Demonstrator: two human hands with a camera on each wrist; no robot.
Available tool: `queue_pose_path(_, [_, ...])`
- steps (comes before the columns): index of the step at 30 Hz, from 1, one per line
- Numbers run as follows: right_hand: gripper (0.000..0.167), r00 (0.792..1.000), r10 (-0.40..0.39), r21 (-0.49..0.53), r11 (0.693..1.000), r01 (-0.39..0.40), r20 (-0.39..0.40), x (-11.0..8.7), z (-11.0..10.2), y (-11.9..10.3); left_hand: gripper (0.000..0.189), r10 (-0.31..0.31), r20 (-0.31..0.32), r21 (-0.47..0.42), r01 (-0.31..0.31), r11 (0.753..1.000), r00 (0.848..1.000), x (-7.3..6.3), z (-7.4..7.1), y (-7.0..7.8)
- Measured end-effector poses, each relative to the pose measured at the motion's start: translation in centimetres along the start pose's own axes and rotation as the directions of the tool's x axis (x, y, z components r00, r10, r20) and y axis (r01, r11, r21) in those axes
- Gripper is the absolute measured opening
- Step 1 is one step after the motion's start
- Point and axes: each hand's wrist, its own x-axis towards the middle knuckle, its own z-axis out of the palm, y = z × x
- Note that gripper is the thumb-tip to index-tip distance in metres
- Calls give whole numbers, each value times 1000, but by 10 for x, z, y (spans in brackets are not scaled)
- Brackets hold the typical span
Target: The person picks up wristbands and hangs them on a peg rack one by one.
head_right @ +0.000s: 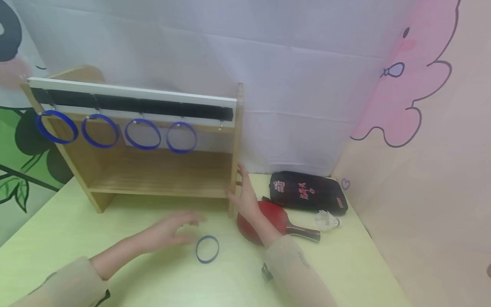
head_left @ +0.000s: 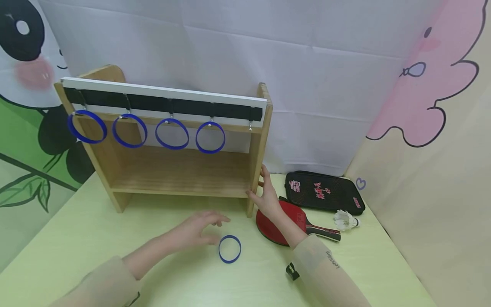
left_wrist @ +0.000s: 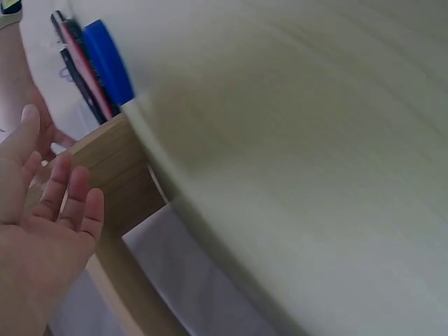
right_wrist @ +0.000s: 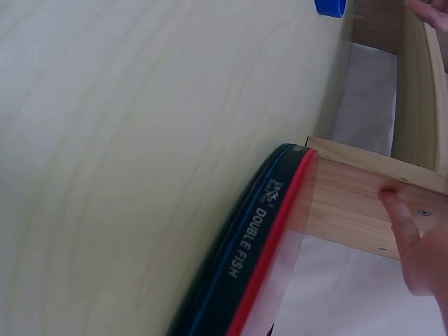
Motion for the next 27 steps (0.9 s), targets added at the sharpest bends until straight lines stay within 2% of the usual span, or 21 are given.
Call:
queue_pose_path(6, [83, 1000, -5, 1, 1000, 5, -4, 1, 1, 1, 50, 38, 76, 46, -42, 998, 996, 3, 14, -17])
queue_pose_path(11, [83, 1000, 5, 0, 1000, -5, 1, 1, 0, 0, 36, 92, 130, 46, -98, 994, 987, 5, 21, -25])
queue_pose_path(16, [84, 1000, 10, 6, 1000, -10, 1, 1, 0, 0, 25, 68, 210, 49, -80, 996, 975, 8, 25, -29])
queue_pose_path(22, [84, 1000, 8, 17, 1000, -8, 7, 1, 0, 0, 22, 45, 228, 68, -62, 996, 973, 10, 25, -29])
queue_pose_path(27, [84, 1000, 2, 22, 1000, -2, 9, 1, 0, -1, 19, 69, 203, 59, -83, 995, 977, 11, 22, -26])
